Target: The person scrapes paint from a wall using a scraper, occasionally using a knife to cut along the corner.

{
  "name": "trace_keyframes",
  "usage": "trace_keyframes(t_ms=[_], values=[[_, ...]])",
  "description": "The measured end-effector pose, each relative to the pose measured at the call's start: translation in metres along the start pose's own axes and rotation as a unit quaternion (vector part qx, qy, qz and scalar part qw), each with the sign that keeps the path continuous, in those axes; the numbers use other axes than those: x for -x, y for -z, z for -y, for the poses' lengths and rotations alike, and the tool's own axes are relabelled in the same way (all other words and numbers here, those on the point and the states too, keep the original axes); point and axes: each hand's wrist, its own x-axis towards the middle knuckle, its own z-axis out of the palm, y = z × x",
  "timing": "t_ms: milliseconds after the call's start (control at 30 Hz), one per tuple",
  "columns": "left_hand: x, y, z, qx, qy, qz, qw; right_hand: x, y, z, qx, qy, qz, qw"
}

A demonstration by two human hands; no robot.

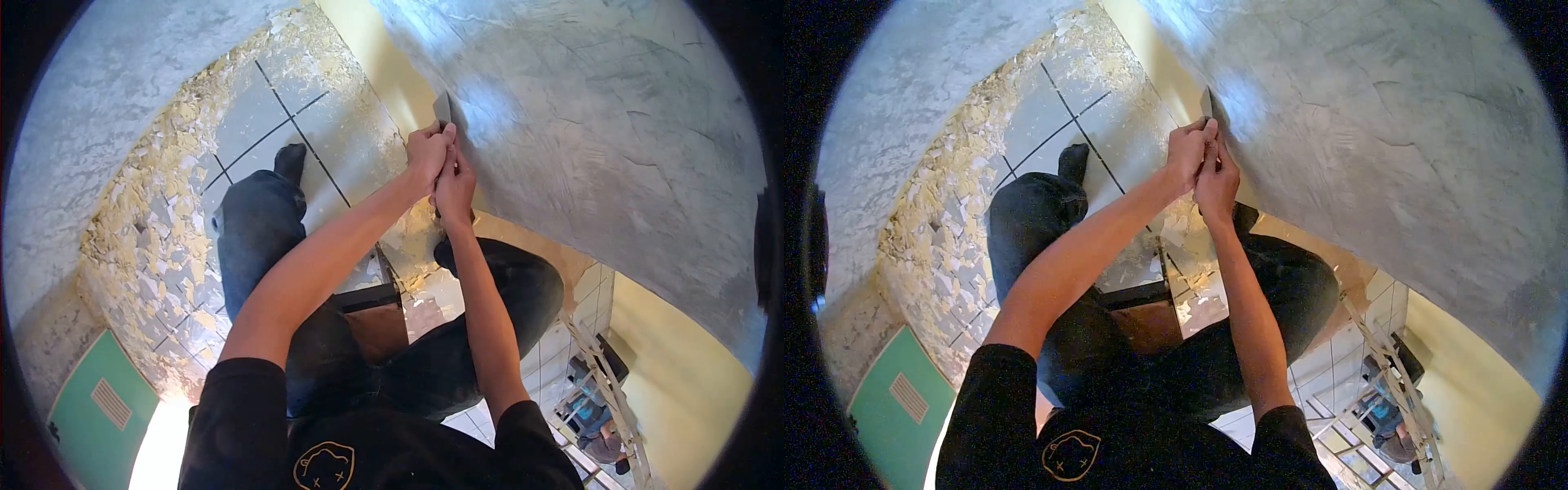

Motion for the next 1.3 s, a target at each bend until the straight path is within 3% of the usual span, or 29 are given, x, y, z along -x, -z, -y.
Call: trace_keyframes(t_ms=[67, 100, 167, 267, 433, 500, 633, 700, 733, 800, 867, 933, 1067, 1133, 1267, 1300], values=[[0.003, -0.001, 0.0, -0.149, -0.072, -0.082, 0.983, -0.02, -0.014, -0.036, -0.007, 0.176, -0.067, 0.982], [0.008, -0.003, -0.006, -0.146, -0.079, -0.079, 0.983, -0.026, -0.017, -0.052, -0.008, 0.225, -0.092, 0.97], [0.029, 0.002, -0.009, -0.204, -0.021, -0.043, 0.978, 0.004, -0.012, -0.037, -0.026, 0.208, -0.085, 0.974], [0.049, 0.002, 0.012, -0.296, -0.058, -0.019, 0.953, 0.036, -0.005, -0.04, -0.081, 0.162, -0.075, 0.981], [0.053, 0.001, 0.028, -0.216, -0.023, 0.002, 0.976, 0.036, 0.0, -0.05, -0.107, 0.091, -0.052, 0.989], [0.044, 0.002, 0.025, -0.222, -0.047, -0.006, 0.974, 0.017, -0.011, -0.057, -0.099, 0.193, -0.101, 0.971], [0.037, 0.011, 0.017, -0.195, -0.032, 0.01, 0.98, 0.005, -0.023, -0.064, -0.086, 0.229, -0.137, 0.96], [0.039, 0.015, 0.009, -0.179, 0.023, 0.063, 0.982, 0.006, -0.017, -0.063, -0.048, 0.147, -0.106, 0.982], [0.037, 0.015, 0.01, -0.18, 0.025, 0.067, 0.981, 0.011, -0.014, -0.055, -0.048, 0.146, -0.11, 0.982], [0.037, 0.015, 0.013, -0.106, 0.013, 0.081, 0.991, 0.024, -0.005, -0.039, -0.061, 0.048, -0.036, 0.996], [0.04, 0.011, 0.017, -0.092, 0.021, 0.081, 0.992, 0.03, -0.005, -0.037, -0.097, 0.085, -0.028, 0.991], [0.044, 0.006, 0.025, -0.082, -0.027, 0.028, 0.996, 0.027, -0.009, -0.042, -0.062, 0.17, -0.084, 0.98], [0.041, -0.001, 0.03, -0.08, -0.087, -0.001, 0.993, 0.026, -0.003, -0.044, -0.083, 0.126, -0.079, 0.985], [0.036, 0.007, 0.011, -0.114, 0.029, 0.056, 0.991, -0.002, -0.01, -0.059, -0.031, 0.203, -0.109, 0.973], [0.032, 0.007, 0.015, -0.076, -0.026, 0.033, 0.996, 0.009, -0.01, -0.041, -0.038, 0.241, -0.101, 0.964], [0.03, 0.01, 0.015, -0.072, -0.007, 0.048, 0.996, 0.02, -0.007, -0.026, -0.061, 0.119, -0.068, 0.989]])
